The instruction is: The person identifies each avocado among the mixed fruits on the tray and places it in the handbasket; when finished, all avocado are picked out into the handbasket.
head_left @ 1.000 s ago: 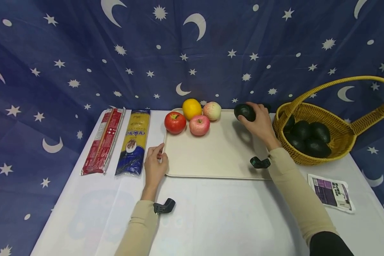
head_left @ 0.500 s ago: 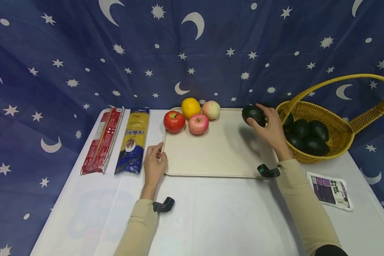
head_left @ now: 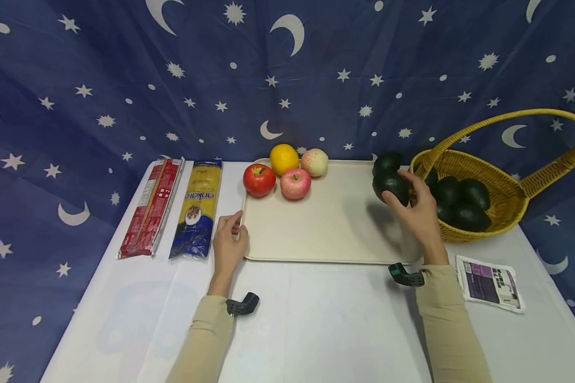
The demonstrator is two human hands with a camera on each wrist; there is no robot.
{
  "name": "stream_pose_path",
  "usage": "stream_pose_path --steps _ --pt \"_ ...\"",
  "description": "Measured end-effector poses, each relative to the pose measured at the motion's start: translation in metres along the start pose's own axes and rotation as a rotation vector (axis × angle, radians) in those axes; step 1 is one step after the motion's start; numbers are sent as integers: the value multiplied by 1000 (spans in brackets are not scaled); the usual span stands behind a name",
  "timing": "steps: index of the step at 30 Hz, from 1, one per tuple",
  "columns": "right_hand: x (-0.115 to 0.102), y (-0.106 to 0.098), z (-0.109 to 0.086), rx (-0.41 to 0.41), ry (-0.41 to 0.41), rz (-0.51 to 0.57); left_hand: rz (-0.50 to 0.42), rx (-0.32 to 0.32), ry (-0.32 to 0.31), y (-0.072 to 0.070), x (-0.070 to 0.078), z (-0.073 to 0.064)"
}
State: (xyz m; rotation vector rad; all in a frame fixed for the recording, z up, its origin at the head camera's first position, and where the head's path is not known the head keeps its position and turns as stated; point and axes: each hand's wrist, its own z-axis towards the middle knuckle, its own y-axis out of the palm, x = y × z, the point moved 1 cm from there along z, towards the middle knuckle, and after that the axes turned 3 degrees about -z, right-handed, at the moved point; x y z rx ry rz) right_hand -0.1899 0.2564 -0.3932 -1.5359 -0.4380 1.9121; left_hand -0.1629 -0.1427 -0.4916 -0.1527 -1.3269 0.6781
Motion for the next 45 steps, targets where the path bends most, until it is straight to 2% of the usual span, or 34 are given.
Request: stream_pose_path --steps 9,16,20,26,34,40,45 --pt "2 -23 -1 57 -29 -38 -6 -26 1 1 4 3" --pt "7 -37 0 10 -26 -101 -4 -22 -31 0 1 2" --pt "8 -41 3 13 -40 -114 -14 -19 -30 -1 0 2" --pt "12 -48 3 23 -7 -141 -19 -19 -17 -1 1 3" --pt "21 -60 -1 0 78 -176 10 -34 -36 -1 2 3" --pt "28 -69 -2 -9 75 -184 23 -27 -33 -2 3 1" --pt "35 -80 -4 -18 116 -184 9 -34 -29 -1 3 1"
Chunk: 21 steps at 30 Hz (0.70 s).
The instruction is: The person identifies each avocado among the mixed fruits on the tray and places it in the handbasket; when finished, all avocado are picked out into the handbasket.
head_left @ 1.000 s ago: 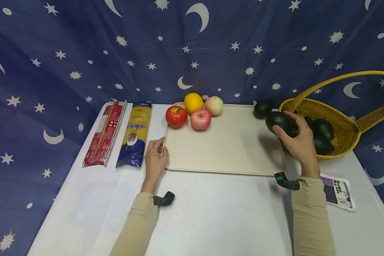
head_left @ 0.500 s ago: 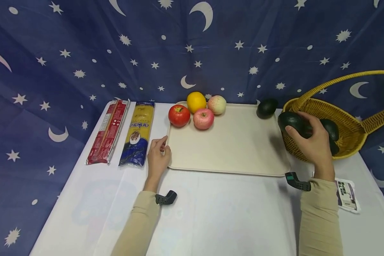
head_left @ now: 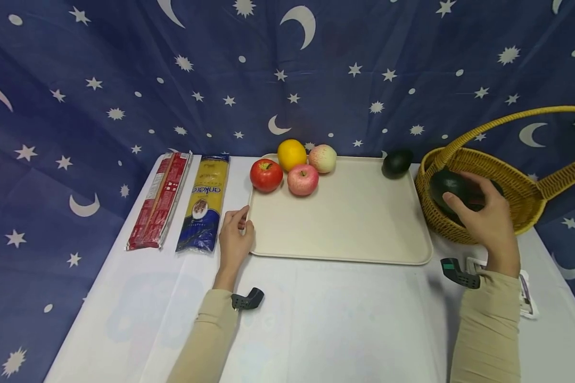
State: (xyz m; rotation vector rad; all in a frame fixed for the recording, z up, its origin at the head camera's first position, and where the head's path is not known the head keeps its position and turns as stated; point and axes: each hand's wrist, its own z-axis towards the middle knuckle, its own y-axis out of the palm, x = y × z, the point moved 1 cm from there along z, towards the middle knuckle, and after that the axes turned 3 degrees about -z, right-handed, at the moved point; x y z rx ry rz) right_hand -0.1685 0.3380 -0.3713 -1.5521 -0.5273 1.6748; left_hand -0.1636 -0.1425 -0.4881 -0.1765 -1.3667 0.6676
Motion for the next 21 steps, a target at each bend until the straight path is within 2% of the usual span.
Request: stream_pose_path --steps 11,21 --pt "11 -9 -1 -25 162 -13 7 14 17 1 -2 -1" --pt "24 -14 0 79 289 27 0 20 22 1 -2 0"
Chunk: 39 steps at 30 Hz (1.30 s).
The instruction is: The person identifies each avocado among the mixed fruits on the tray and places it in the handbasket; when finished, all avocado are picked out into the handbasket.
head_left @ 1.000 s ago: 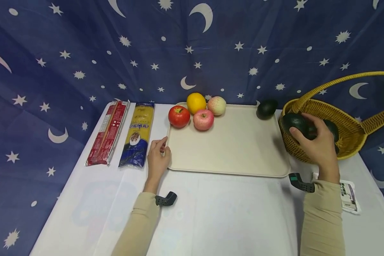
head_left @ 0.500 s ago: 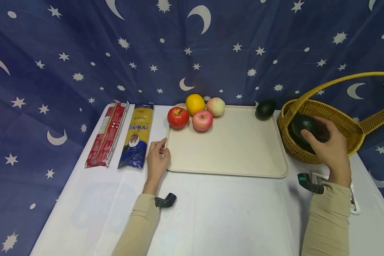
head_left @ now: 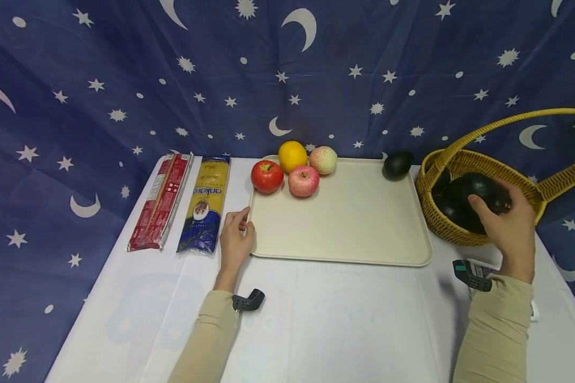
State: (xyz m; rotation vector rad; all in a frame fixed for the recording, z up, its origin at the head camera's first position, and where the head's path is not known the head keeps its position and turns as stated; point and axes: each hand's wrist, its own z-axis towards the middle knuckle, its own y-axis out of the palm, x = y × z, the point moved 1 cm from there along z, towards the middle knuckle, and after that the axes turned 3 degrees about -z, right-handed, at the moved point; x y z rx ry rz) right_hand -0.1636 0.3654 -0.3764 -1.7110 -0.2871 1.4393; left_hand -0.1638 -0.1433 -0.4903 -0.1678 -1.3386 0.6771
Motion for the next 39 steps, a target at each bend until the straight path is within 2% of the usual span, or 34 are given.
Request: stream_pose_path --steps 6,10,17,25,34,39 --pt "5 0 4 49 65 32 -6 4 0 0 0 1" --pt "9 3 9 46 60 26 -15 2 0 2 0 3" --pt "7 5 15 18 -49 -39 -3 -2 9 2 0 4" --pt "-3 -9 36 -37 -245 -176 6 -4 1 -1 -1 4" --pt "-14 -23 67 -180 -361 -288 6 3 2 0 -2 2" --pt "-19 -24 85 -253 -386 -371 -5 7 2 1 -3 0"
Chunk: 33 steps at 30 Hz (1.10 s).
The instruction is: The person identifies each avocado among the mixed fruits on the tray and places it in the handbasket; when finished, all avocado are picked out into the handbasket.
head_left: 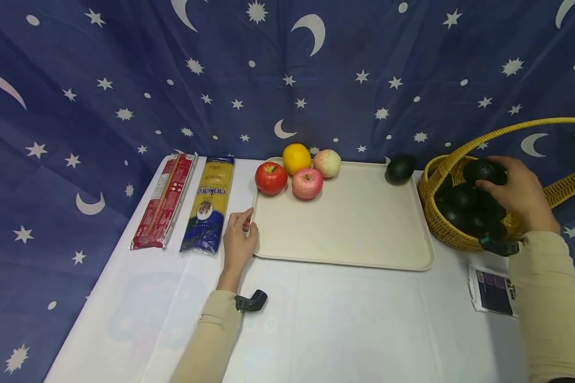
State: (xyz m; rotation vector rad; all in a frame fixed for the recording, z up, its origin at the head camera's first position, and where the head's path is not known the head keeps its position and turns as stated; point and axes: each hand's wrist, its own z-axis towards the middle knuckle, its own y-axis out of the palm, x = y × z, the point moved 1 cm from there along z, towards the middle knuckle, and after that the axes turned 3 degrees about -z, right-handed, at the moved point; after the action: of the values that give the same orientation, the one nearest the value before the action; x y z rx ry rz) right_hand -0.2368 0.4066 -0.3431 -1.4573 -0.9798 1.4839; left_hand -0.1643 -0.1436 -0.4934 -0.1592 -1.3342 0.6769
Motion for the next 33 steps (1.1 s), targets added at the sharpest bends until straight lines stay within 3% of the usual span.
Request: stream_pose_path --steps 7,14,24,33 --pt "8 -2 26 -119 -56 -56 6 -16 -18 -1 -2 1" --pt "20 0 46 -219 -62 -87 16 0 -6 0 -1 0" --pt "28 6 59 -283 -55 -124 13 -6 -19 1 -1 -3" --pt "29 9 66 -303 -73 -179 18 11 6 1 -1 -1"
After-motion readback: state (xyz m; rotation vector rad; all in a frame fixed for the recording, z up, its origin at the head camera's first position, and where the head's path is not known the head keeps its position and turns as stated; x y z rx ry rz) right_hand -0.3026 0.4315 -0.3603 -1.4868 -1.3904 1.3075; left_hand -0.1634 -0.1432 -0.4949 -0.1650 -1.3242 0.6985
